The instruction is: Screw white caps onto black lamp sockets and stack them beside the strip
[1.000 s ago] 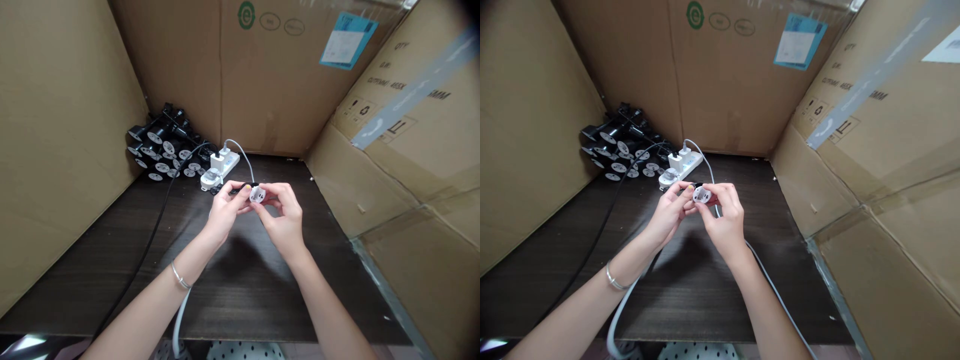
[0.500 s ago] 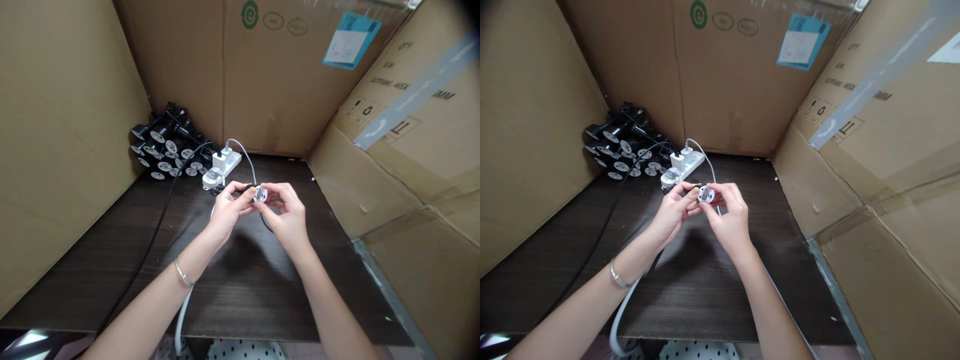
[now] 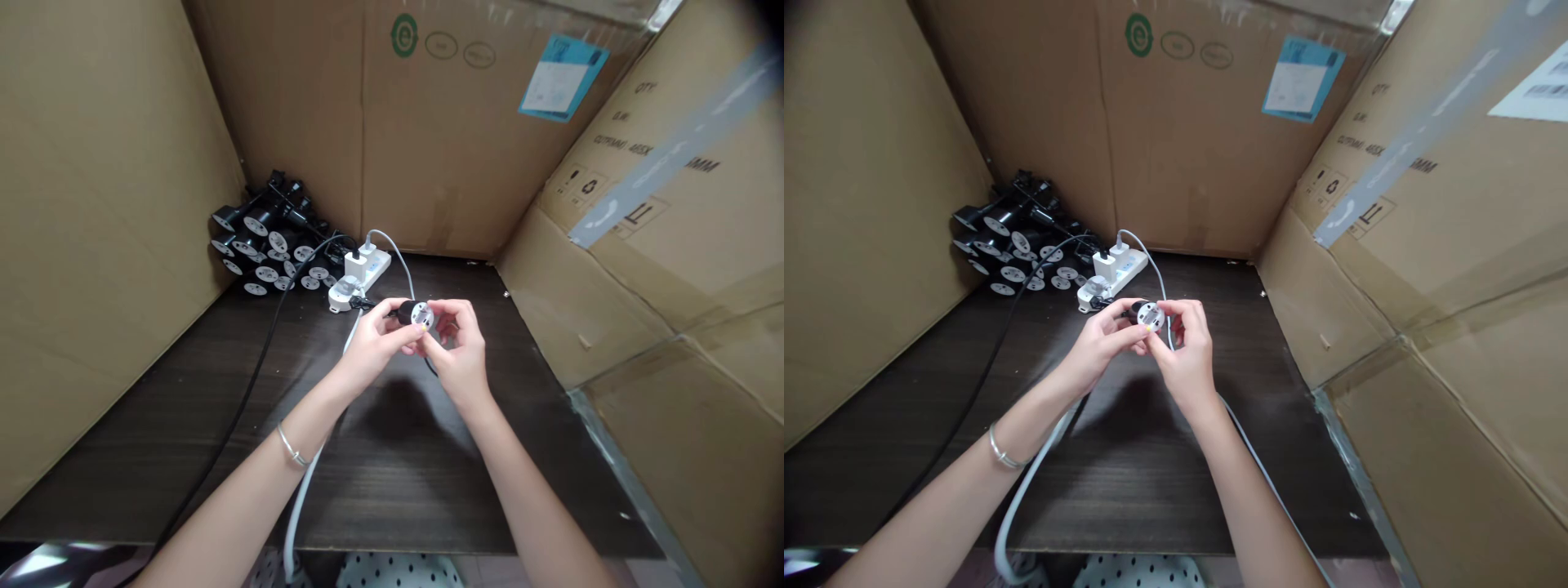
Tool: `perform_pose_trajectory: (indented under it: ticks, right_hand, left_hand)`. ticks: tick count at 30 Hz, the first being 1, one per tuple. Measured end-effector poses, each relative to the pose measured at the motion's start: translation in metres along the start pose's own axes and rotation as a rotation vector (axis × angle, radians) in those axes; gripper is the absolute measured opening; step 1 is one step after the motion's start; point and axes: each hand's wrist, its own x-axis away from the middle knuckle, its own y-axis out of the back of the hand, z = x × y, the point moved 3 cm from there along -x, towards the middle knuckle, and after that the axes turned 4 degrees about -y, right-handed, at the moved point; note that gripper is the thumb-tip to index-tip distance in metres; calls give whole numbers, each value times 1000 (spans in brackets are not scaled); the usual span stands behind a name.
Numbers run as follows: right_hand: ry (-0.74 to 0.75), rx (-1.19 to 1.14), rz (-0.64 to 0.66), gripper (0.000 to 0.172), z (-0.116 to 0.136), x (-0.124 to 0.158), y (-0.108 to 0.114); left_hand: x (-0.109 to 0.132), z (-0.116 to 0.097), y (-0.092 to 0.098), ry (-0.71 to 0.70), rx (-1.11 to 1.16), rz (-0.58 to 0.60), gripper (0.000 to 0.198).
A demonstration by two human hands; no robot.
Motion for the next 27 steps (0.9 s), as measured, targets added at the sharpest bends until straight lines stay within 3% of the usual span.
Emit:
perform_pose_trajectory:
  ticks: [6,11,16,20,27]
  right_hand:
    - [230,76,5,22,14,7,-3]
    - [284,102,-13,24,22,9,0]
    - [129,-91,102,38,23,6,6]
    - [-74,-358,86,34,16,2,12]
    - [-124,-184,207,23,20,1,5]
  left_hand:
    - [2,-8,-6,-104,-134,18,36]
    - [4,-10,-7,-96,-116,76,34]
    - [4,-8,-6,-78,-51,121,30]
    - [5,-5,-9,-19,-44,144,38]
    - [7,0,-8,-97,-205,165,35]
